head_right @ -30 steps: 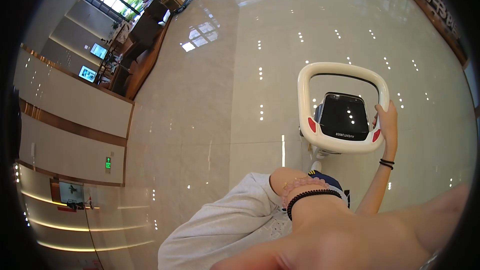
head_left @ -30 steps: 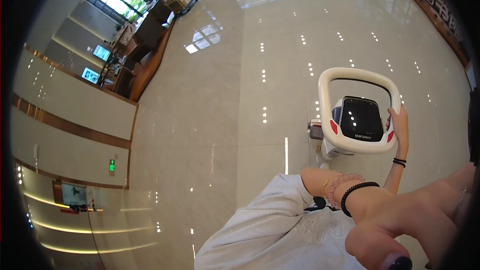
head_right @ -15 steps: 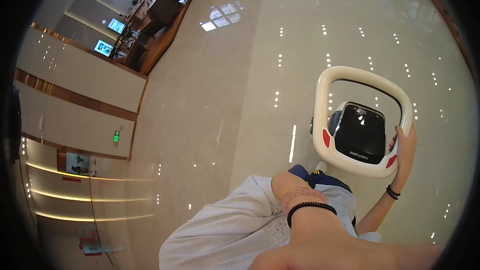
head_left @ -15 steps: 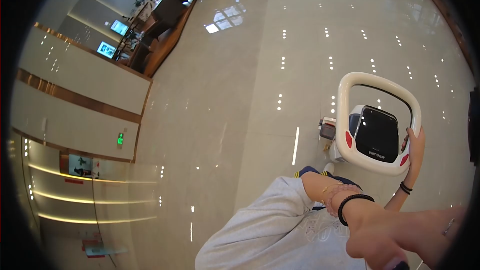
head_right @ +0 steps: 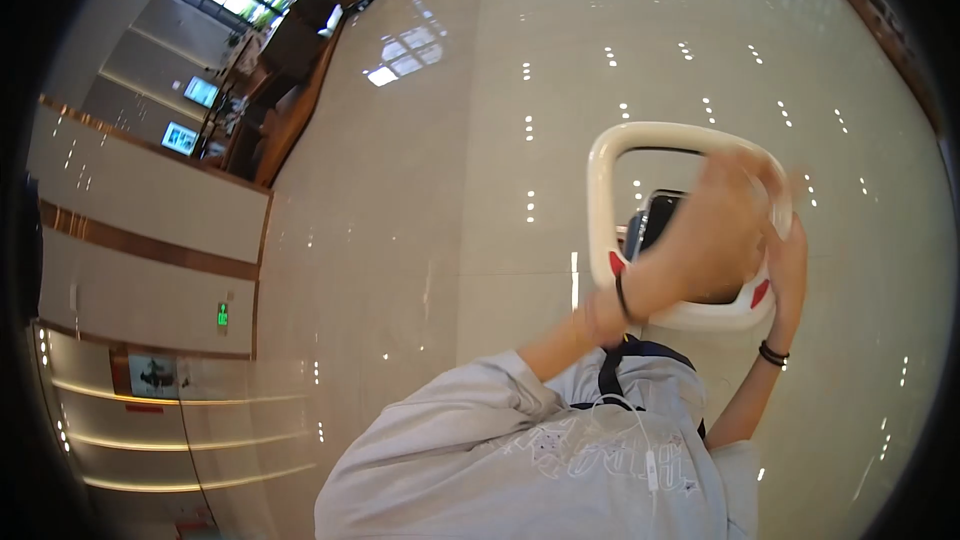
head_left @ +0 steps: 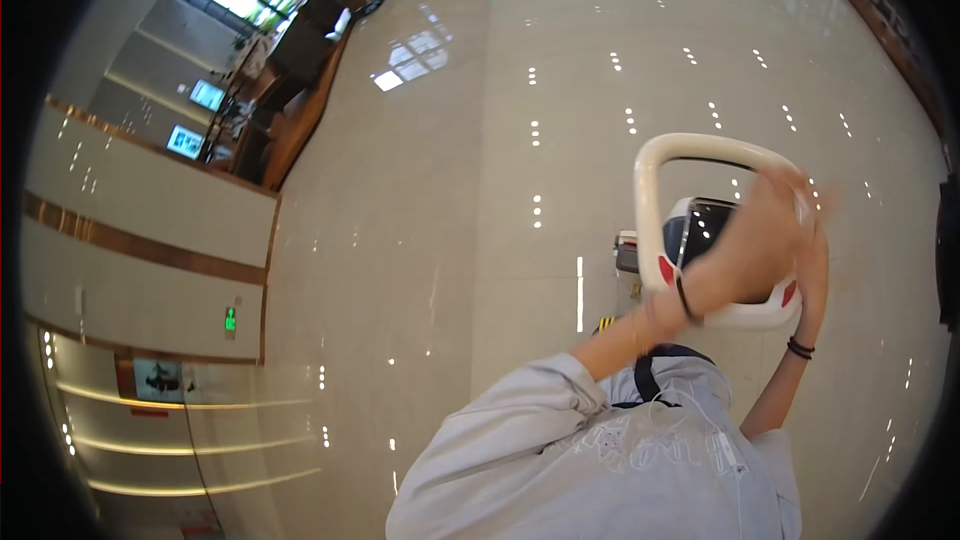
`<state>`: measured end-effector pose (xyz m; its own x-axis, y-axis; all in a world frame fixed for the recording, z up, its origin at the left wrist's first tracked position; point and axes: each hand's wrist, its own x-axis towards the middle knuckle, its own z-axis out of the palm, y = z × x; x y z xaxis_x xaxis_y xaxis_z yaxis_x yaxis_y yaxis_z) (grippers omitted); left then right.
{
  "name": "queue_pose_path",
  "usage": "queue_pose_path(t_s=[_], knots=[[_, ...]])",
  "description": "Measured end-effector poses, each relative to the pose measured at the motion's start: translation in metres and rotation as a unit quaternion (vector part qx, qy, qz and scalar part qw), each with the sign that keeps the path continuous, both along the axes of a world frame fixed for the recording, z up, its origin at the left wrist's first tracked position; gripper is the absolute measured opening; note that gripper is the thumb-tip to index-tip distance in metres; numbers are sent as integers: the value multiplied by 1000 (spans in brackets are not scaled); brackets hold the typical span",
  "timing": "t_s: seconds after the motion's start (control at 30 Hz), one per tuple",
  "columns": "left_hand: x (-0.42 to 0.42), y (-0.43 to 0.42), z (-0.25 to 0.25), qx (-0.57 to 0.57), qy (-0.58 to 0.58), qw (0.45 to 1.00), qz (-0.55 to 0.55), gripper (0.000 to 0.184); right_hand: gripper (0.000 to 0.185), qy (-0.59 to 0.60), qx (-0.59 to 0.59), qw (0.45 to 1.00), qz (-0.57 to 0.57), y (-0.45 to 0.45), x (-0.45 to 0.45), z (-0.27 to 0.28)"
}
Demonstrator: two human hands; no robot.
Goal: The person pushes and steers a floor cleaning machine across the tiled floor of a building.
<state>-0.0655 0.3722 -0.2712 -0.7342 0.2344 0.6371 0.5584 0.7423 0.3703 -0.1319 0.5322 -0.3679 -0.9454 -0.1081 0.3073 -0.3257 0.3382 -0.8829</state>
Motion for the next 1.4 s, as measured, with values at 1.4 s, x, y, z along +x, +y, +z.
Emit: queue_pose_path(t_s=[1.4], knots=[[-129, -129, -59, 14, -458, 877, 146, 71, 39, 2, 457, 876, 154, -75, -111, 43]])
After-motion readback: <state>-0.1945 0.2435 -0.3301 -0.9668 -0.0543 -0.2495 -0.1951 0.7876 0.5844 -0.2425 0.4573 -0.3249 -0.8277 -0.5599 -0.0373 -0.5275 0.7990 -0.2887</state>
